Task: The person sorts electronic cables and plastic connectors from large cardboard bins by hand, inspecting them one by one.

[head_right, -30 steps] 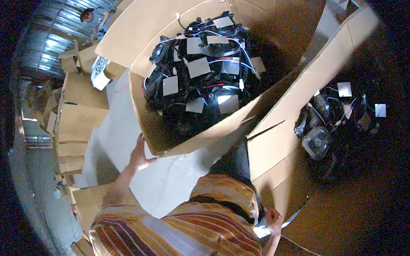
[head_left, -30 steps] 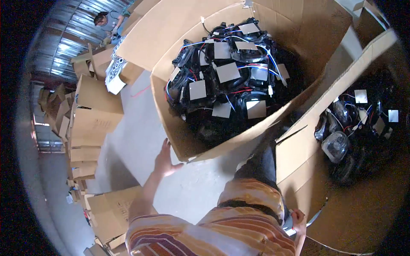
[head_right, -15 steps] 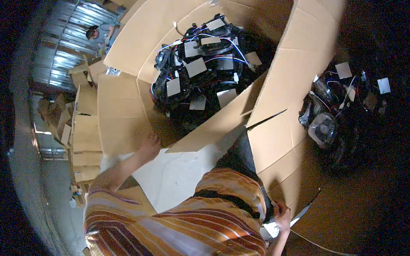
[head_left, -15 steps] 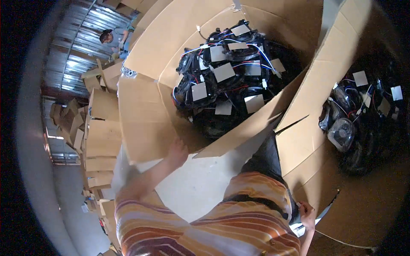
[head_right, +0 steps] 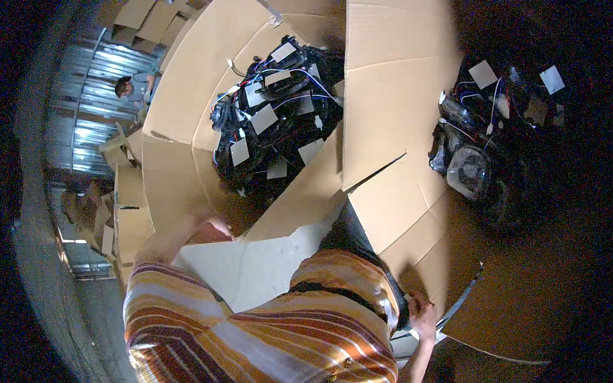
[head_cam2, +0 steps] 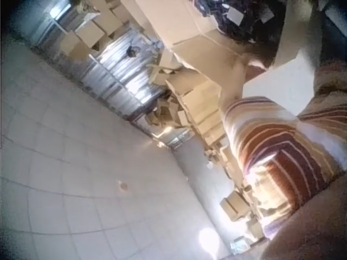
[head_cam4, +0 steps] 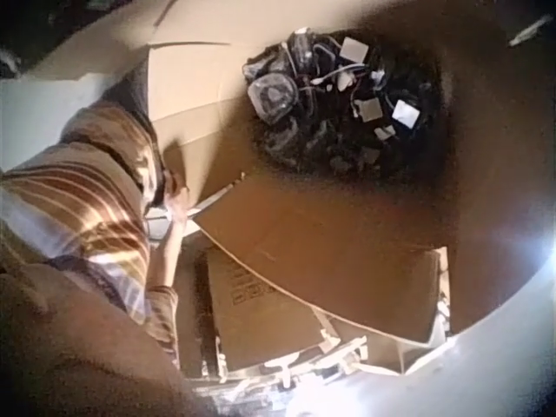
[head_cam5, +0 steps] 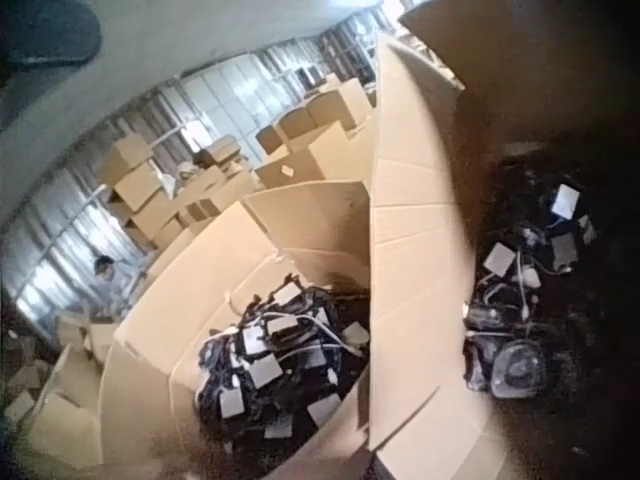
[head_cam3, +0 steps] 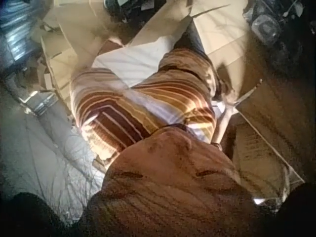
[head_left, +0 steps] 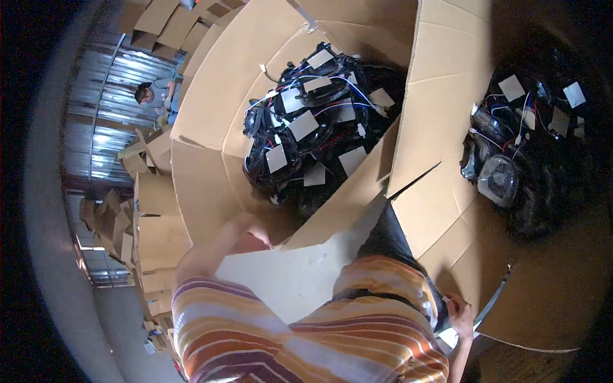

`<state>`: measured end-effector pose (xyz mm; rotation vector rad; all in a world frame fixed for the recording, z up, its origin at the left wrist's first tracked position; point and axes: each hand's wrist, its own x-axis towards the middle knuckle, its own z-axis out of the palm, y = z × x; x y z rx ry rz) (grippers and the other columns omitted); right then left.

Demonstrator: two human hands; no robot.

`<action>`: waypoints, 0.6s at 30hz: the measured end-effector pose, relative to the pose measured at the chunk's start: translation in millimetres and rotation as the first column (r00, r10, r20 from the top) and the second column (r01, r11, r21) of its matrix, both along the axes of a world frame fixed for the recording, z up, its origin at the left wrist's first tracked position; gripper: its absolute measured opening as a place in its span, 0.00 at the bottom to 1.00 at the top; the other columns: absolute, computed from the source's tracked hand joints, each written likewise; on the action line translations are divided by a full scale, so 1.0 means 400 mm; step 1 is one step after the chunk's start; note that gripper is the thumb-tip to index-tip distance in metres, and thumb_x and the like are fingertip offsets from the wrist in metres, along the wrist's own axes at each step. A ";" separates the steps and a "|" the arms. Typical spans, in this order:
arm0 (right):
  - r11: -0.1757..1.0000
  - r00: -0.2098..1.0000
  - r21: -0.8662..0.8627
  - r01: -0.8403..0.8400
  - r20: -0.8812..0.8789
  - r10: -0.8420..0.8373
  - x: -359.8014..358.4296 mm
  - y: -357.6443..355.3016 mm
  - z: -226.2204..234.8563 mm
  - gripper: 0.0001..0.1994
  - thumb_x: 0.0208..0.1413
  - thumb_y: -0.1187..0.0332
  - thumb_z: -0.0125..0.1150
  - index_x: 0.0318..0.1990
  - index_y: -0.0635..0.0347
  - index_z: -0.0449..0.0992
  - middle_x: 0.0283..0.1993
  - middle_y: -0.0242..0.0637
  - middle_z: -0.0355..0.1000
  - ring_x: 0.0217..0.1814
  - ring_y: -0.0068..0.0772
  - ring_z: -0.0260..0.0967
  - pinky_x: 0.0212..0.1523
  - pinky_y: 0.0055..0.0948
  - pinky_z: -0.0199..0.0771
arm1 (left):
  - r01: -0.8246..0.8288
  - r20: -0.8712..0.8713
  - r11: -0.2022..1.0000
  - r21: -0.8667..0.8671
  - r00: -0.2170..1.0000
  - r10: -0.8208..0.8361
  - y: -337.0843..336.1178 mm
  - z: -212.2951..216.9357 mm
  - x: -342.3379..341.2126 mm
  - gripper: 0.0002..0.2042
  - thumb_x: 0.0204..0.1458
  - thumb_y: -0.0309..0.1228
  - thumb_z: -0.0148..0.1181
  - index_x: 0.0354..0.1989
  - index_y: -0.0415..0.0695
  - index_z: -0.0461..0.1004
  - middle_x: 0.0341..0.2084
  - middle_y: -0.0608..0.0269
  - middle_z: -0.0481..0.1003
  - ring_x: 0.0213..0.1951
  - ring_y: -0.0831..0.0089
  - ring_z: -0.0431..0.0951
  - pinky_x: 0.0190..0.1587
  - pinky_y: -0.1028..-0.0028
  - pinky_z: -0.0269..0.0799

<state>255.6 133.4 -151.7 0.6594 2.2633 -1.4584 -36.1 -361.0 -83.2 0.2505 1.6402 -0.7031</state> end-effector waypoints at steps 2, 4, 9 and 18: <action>0.997 0.996 0.024 -0.066 0.066 0.065 -0.003 0.010 0.007 0.08 0.43 0.74 0.46 0.32 0.62 0.70 0.23 0.49 0.67 0.25 0.40 0.68 0.27 0.32 0.65 | 0.108 -0.060 0.978 0.179 0.993 -0.098 0.032 0.006 -0.036 0.20 0.41 0.41 0.49 0.41 0.43 0.67 0.41 0.58 0.67 0.44 0.63 0.65 0.44 0.67 0.62; 0.998 0.998 0.037 -0.047 0.040 0.046 0.009 0.007 -0.016 0.09 0.44 0.73 0.46 0.33 0.63 0.70 0.21 0.43 0.67 0.22 0.32 0.65 0.24 0.28 0.64 | 0.276 -0.031 0.953 0.123 0.961 -0.275 0.059 0.010 -0.044 0.18 0.42 0.39 0.49 0.41 0.43 0.67 0.40 0.58 0.67 0.43 0.64 0.66 0.43 0.68 0.63; 0.999 0.998 0.002 -0.037 0.058 0.036 0.034 0.026 -0.050 0.10 0.46 0.71 0.47 0.34 0.64 0.71 0.20 0.36 0.67 0.23 0.23 0.63 0.24 0.23 0.63 | 0.396 -0.162 0.907 0.144 0.914 -0.373 0.126 0.004 -0.073 0.14 0.43 0.38 0.48 0.35 0.43 0.69 0.34 0.57 0.69 0.37 0.64 0.69 0.39 0.67 0.65; 0.997 0.993 -0.019 0.069 0.095 -0.067 -0.013 0.000 0.025 0.09 0.43 0.70 0.47 0.31 0.61 0.72 0.23 0.47 0.68 0.26 0.41 0.68 0.27 0.33 0.66 | 0.350 -0.591 0.868 0.353 0.802 -0.083 0.280 0.063 -0.173 0.15 0.41 0.41 0.45 0.21 0.42 0.72 0.21 0.53 0.71 0.26 0.60 0.72 0.31 0.64 0.68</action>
